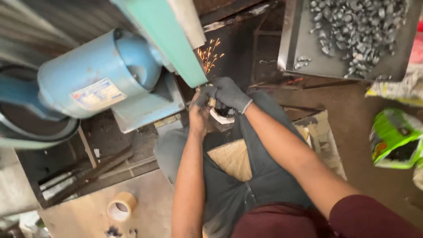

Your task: The person sits on the floor and sharpens small metal pieces against a running bench grinder, holding each piece with gloved hands and producing sparks. Ground pieces are placed on a metal tray holding a pile of similar finished pieces.

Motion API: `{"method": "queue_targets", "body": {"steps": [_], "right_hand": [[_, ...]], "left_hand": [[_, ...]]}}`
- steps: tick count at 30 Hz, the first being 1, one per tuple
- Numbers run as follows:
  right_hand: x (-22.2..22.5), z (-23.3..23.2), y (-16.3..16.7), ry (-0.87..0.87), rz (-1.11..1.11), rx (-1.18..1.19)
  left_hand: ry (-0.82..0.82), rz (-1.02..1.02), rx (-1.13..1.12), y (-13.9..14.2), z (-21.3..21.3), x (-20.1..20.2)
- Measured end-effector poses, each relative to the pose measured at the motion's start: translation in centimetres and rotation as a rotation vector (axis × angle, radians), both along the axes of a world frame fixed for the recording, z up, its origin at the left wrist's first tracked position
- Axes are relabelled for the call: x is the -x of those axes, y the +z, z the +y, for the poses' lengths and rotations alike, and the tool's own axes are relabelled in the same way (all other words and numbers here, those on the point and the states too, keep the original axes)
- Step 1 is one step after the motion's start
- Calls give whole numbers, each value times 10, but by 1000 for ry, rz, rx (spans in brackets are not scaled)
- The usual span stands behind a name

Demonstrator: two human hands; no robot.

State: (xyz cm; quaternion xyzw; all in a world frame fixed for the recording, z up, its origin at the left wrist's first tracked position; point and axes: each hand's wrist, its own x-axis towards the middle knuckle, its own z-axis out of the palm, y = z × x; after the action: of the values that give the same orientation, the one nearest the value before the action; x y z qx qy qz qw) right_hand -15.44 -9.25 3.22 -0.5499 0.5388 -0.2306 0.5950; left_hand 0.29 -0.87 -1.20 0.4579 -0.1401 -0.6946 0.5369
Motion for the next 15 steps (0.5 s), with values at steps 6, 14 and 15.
{"method": "queue_targets", "body": {"steps": [6, 14, 15], "right_hand": [[9, 23, 2, 103, -82, 298], [22, 31, -20, 190, 142, 644], [19, 23, -24, 204, 165, 553]], "left_hand": [[-1, -87, 239, 23, 8, 5], [-12, -425, 293, -11, 17, 5], [6, -304, 243, -10, 11, 8]]}}
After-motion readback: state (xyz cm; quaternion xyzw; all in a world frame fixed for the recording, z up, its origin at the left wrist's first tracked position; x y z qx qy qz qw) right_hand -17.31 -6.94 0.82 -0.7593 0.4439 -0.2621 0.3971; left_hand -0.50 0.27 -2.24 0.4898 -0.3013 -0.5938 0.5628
